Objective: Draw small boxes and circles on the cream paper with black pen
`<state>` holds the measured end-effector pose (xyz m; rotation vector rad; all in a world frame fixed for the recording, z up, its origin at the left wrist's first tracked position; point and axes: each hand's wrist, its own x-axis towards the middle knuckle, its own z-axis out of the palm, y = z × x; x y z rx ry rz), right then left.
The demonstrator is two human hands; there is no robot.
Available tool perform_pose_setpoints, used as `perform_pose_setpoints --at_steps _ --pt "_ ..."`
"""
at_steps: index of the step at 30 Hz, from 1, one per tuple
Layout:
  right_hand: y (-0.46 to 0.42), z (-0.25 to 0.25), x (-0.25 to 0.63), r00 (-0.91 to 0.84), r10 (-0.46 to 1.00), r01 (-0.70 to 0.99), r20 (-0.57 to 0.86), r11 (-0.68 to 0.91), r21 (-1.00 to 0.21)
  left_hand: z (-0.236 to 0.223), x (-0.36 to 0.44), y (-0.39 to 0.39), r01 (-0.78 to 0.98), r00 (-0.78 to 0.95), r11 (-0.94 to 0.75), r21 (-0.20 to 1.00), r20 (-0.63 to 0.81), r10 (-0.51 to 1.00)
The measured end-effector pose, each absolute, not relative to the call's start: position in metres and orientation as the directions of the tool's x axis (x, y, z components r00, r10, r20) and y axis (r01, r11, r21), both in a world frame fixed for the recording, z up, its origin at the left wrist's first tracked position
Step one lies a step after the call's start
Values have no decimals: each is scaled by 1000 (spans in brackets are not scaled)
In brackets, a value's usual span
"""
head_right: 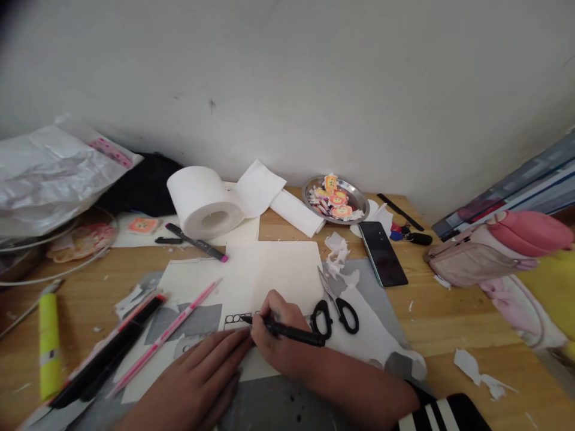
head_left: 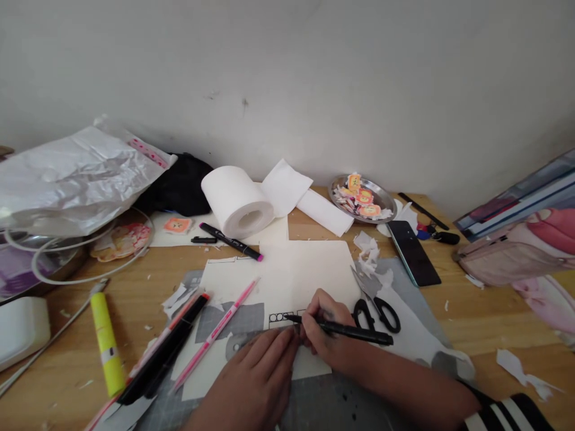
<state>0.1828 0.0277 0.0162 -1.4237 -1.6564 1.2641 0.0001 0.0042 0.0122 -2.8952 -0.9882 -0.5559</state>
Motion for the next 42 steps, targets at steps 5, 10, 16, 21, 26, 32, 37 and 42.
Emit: perform_pose_setpoints --at_steps 5,10,16,21,26,32,37,42 --pt "28 15 184 -234 963 389 -134 -33 -921 12 1 4 600 731 -793 103 333 596" --pt "25 13 187 -161 982 401 -101 -29 -915 15 2 3 610 734 -774 172 248 633" --pt "20 14 187 -116 992 400 -57 -6 -916 13 0 2 608 745 -763 218 175 643" --pt "20 14 191 -173 982 416 -75 4 -909 12 -1 1 602 749 -770 211 186 636" --pt "20 7 191 -130 990 413 -57 1 -911 13 -1 3 598 745 -774 207 213 633" --pt "19 4 192 -133 990 412 -52 8 -911 12 -1 3 600 740 -769 218 213 638" --pt "21 6 193 -171 981 434 -92 -9 -901 12 0 4 598 743 -775 205 220 632" --pt "24 7 192 -186 978 427 -96 -7 -904 13 0 4 600 743 -772 209 211 635"
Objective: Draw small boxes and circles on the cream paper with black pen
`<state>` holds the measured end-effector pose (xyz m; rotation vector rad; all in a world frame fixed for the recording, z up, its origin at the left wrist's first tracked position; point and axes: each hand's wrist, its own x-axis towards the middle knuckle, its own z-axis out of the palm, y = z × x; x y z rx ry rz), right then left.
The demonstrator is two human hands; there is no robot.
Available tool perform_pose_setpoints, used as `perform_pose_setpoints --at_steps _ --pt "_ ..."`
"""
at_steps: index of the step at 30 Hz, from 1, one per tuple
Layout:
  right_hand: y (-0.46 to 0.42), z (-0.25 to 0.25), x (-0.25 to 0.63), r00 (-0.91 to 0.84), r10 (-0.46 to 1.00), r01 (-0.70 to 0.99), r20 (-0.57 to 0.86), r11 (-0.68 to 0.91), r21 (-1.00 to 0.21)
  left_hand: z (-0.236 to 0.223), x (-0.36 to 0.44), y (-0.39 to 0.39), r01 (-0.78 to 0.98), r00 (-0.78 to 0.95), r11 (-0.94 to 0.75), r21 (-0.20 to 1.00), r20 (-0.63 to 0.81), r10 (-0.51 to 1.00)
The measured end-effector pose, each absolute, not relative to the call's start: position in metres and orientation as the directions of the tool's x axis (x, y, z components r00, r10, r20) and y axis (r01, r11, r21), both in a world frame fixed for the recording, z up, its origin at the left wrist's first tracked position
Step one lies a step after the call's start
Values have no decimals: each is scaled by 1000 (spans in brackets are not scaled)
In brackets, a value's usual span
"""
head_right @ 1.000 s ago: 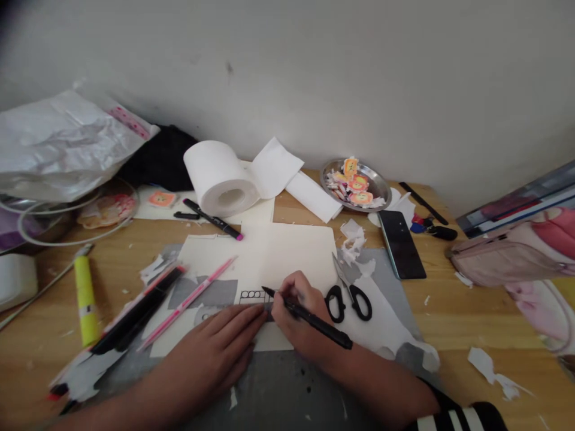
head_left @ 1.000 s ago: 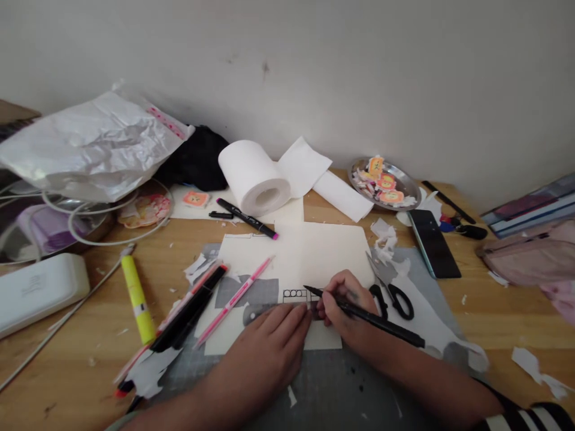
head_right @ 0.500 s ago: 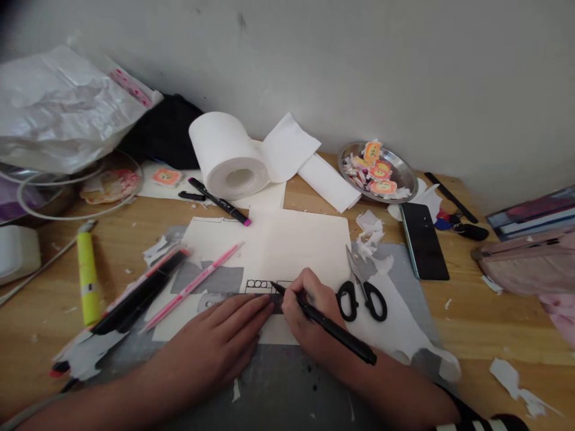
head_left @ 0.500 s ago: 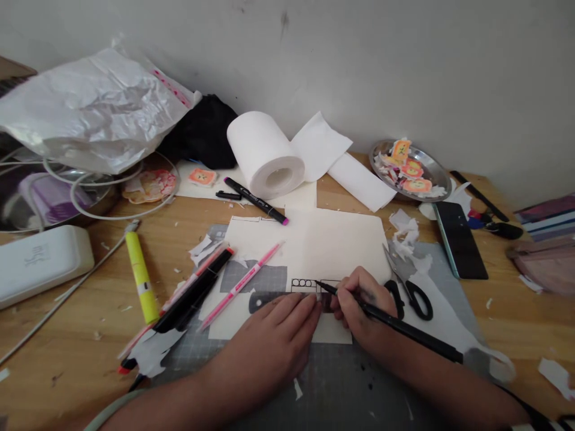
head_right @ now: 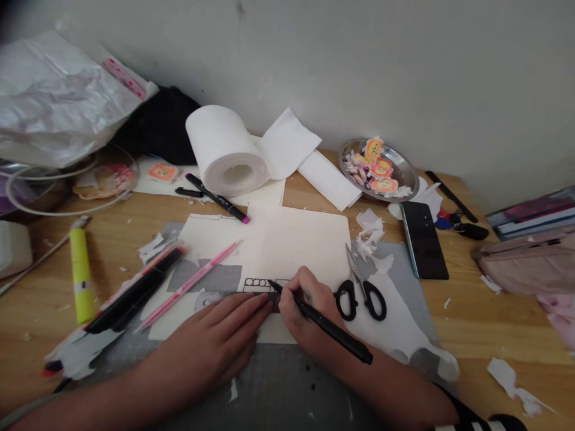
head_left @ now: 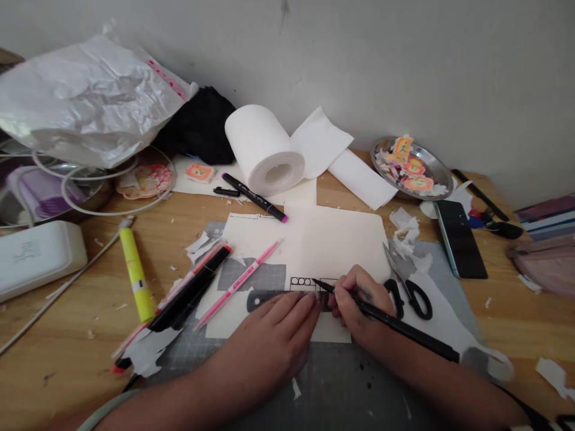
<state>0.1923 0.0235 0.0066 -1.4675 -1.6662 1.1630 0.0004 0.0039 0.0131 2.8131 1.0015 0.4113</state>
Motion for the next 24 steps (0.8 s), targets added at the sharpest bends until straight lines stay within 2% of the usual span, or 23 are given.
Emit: perform_pose_setpoints --at_steps 7,11,24 --pt "23 9 192 -215 969 431 -125 -21 -902 12 0 4 592 744 -781 199 238 625" --pt "23 7 193 -208 974 437 -90 10 -899 12 0 4 592 742 -783 193 249 622" --pt "23 15 187 -113 993 403 -42 7 -915 14 -1 4 600 748 -769 219 186 637"
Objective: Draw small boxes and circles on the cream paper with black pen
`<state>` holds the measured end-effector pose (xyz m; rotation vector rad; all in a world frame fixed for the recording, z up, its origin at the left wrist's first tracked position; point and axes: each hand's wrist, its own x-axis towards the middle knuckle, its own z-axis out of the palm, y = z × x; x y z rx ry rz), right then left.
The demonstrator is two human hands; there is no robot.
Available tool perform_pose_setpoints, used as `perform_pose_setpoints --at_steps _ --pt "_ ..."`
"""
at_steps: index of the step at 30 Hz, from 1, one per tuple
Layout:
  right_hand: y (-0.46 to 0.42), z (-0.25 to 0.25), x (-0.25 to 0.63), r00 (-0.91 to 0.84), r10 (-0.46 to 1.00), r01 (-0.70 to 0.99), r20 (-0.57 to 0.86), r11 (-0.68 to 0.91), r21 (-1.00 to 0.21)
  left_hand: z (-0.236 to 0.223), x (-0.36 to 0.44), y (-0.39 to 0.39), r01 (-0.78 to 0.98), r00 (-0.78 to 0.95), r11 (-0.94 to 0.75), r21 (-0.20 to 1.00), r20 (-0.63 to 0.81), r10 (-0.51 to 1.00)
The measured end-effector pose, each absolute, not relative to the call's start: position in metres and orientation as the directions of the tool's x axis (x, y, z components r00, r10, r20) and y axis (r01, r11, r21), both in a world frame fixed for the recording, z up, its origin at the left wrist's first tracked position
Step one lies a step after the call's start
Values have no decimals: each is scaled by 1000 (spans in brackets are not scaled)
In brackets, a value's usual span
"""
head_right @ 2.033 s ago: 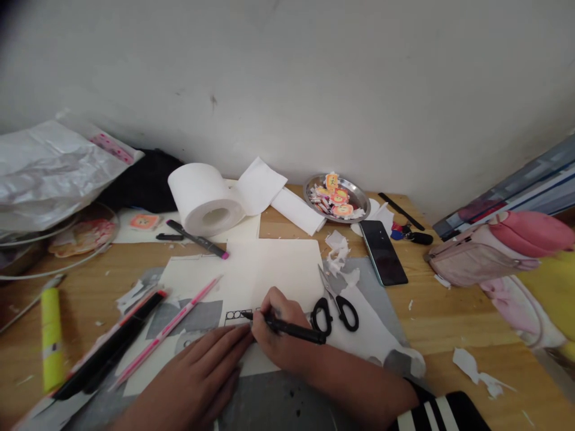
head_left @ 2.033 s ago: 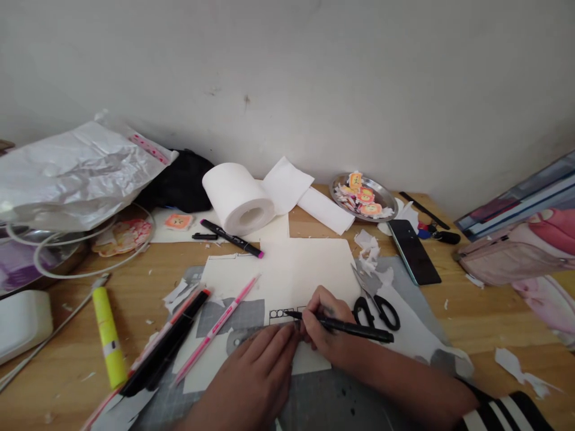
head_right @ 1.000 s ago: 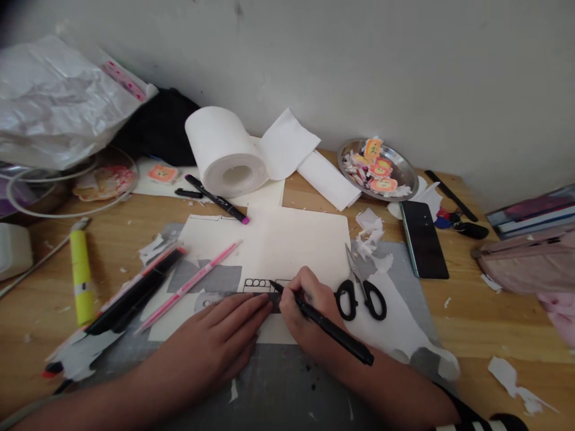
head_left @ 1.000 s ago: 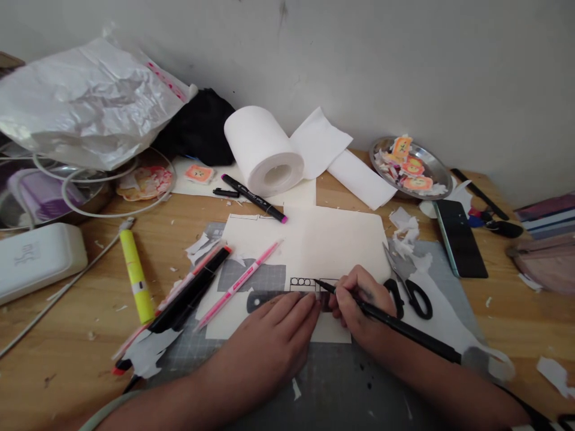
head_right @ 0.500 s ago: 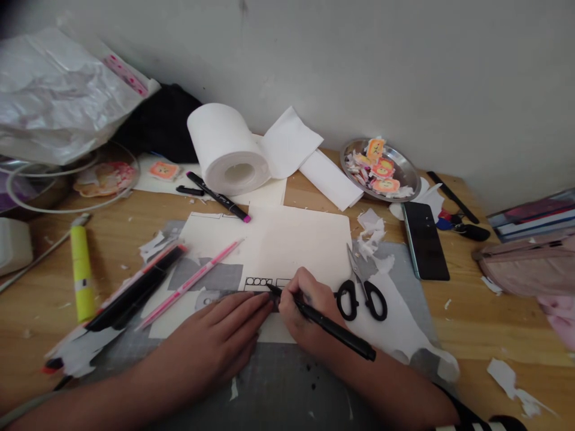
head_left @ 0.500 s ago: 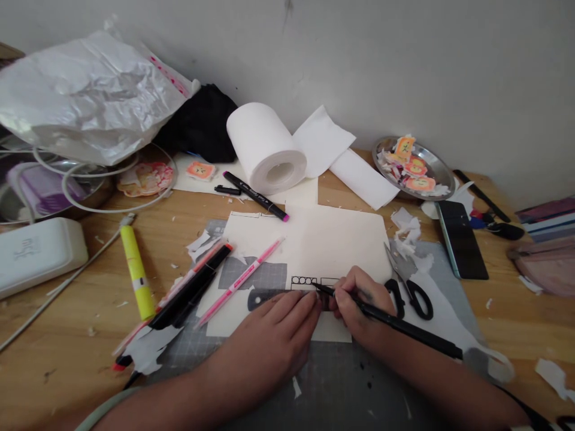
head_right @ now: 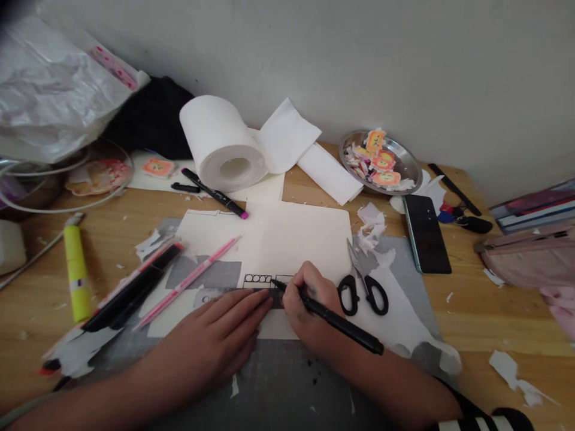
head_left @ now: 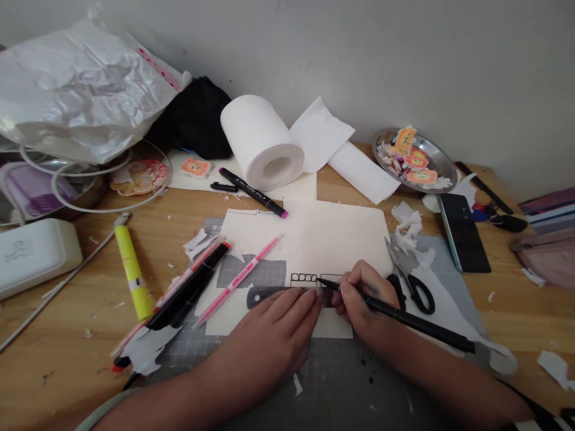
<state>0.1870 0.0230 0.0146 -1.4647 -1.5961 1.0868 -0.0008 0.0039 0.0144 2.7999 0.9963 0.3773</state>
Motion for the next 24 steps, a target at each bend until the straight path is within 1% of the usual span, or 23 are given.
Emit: perform_pose_setpoints --at_steps 5,8,14,18,22,24 --pt "23 8 190 -109 992 403 -59 -10 -915 14 -1 3 608 751 -765 212 162 641" --pt "23 6 191 -125 989 408 -77 -19 -913 14 -1 4 603 753 -772 203 175 634" --pt "19 14 181 -176 984 273 -18 31 -962 11 0 1 592 756 -791 154 233 611" --pt "17 18 174 -266 964 338 8 101 -936 10 0 -2 589 762 -798 131 238 602" --pt "18 18 174 -279 960 369 -38 71 -927 13 0 -4 583 768 -804 112 246 591" --pt "18 16 175 -276 960 361 -37 69 -930 14 0 -4 569 776 -815 112 256 577"
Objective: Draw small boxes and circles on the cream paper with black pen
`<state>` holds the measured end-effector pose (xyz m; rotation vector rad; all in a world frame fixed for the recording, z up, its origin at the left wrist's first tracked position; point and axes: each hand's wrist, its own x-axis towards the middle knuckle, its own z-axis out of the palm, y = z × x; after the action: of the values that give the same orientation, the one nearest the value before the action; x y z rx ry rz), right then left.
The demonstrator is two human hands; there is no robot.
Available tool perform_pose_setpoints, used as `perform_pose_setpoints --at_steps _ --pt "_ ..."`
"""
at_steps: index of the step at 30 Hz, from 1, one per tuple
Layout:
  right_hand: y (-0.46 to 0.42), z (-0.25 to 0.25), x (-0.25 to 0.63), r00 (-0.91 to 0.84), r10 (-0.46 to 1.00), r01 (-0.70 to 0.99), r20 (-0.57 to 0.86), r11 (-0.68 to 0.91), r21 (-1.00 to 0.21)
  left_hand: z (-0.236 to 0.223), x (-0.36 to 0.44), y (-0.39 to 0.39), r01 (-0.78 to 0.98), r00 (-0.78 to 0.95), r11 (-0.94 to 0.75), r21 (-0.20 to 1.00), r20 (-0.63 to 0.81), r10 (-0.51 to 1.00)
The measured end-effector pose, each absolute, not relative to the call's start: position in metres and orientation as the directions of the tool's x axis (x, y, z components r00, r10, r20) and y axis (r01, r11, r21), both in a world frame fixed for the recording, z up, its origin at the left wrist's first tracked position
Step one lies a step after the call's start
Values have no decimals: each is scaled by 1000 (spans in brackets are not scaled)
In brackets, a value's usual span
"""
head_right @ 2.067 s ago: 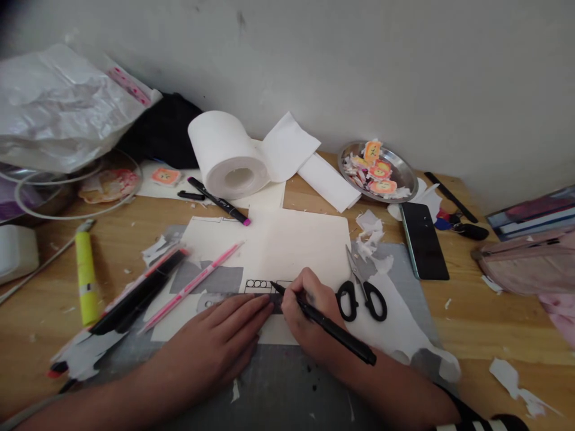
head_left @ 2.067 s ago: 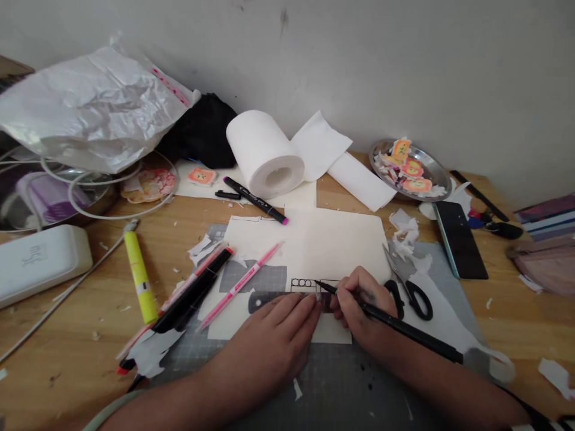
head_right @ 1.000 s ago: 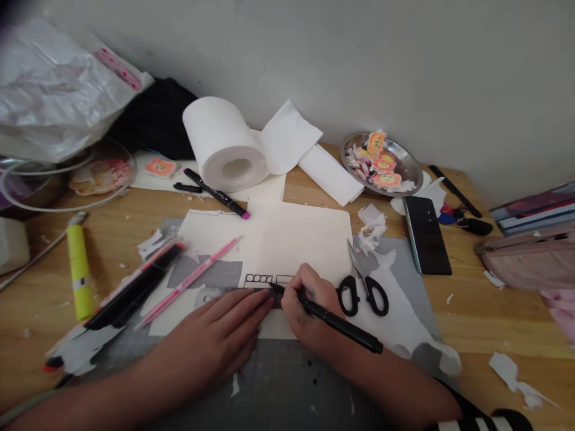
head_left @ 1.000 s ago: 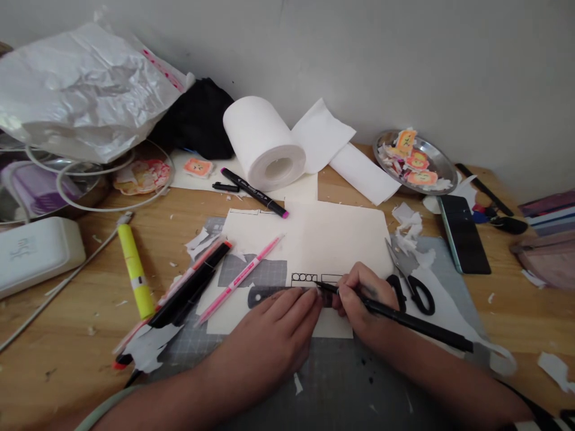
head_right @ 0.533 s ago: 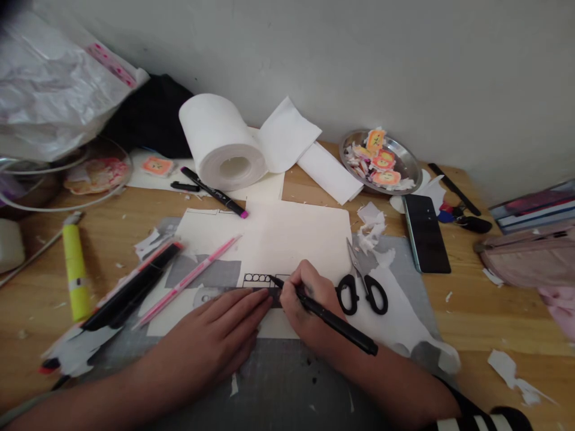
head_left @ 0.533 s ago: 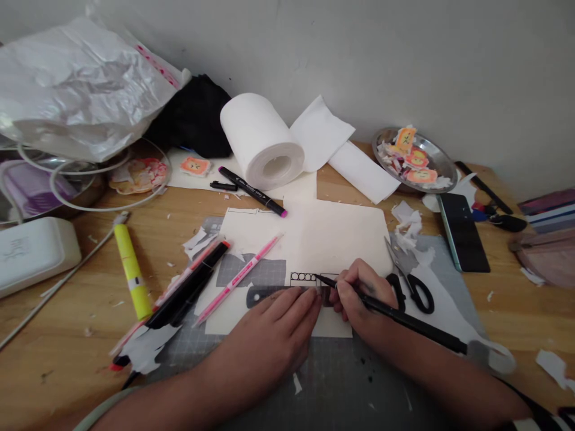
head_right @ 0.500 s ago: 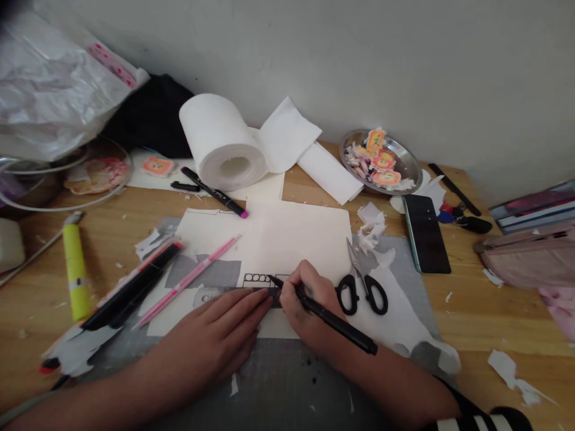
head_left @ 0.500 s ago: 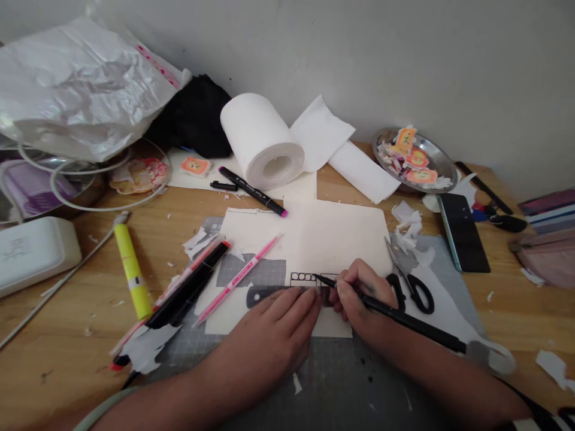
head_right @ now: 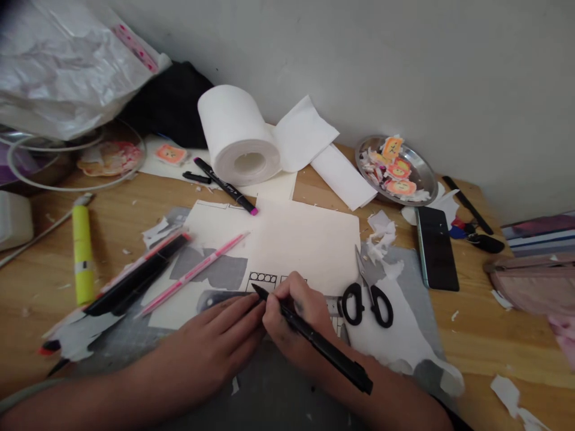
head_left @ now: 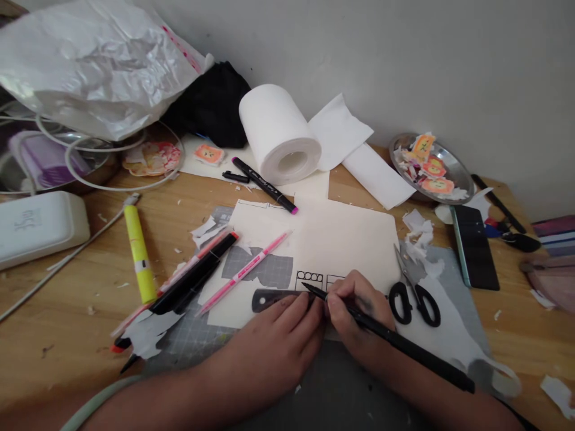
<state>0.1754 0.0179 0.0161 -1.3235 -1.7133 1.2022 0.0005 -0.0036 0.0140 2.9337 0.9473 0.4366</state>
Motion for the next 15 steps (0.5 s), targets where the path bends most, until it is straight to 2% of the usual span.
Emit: perform_pose_setpoints --at_steps 15 --pt "34 24 175 -47 995 209 -91 -80 -975 13 0 -7 575 787 -813 88 211 579"
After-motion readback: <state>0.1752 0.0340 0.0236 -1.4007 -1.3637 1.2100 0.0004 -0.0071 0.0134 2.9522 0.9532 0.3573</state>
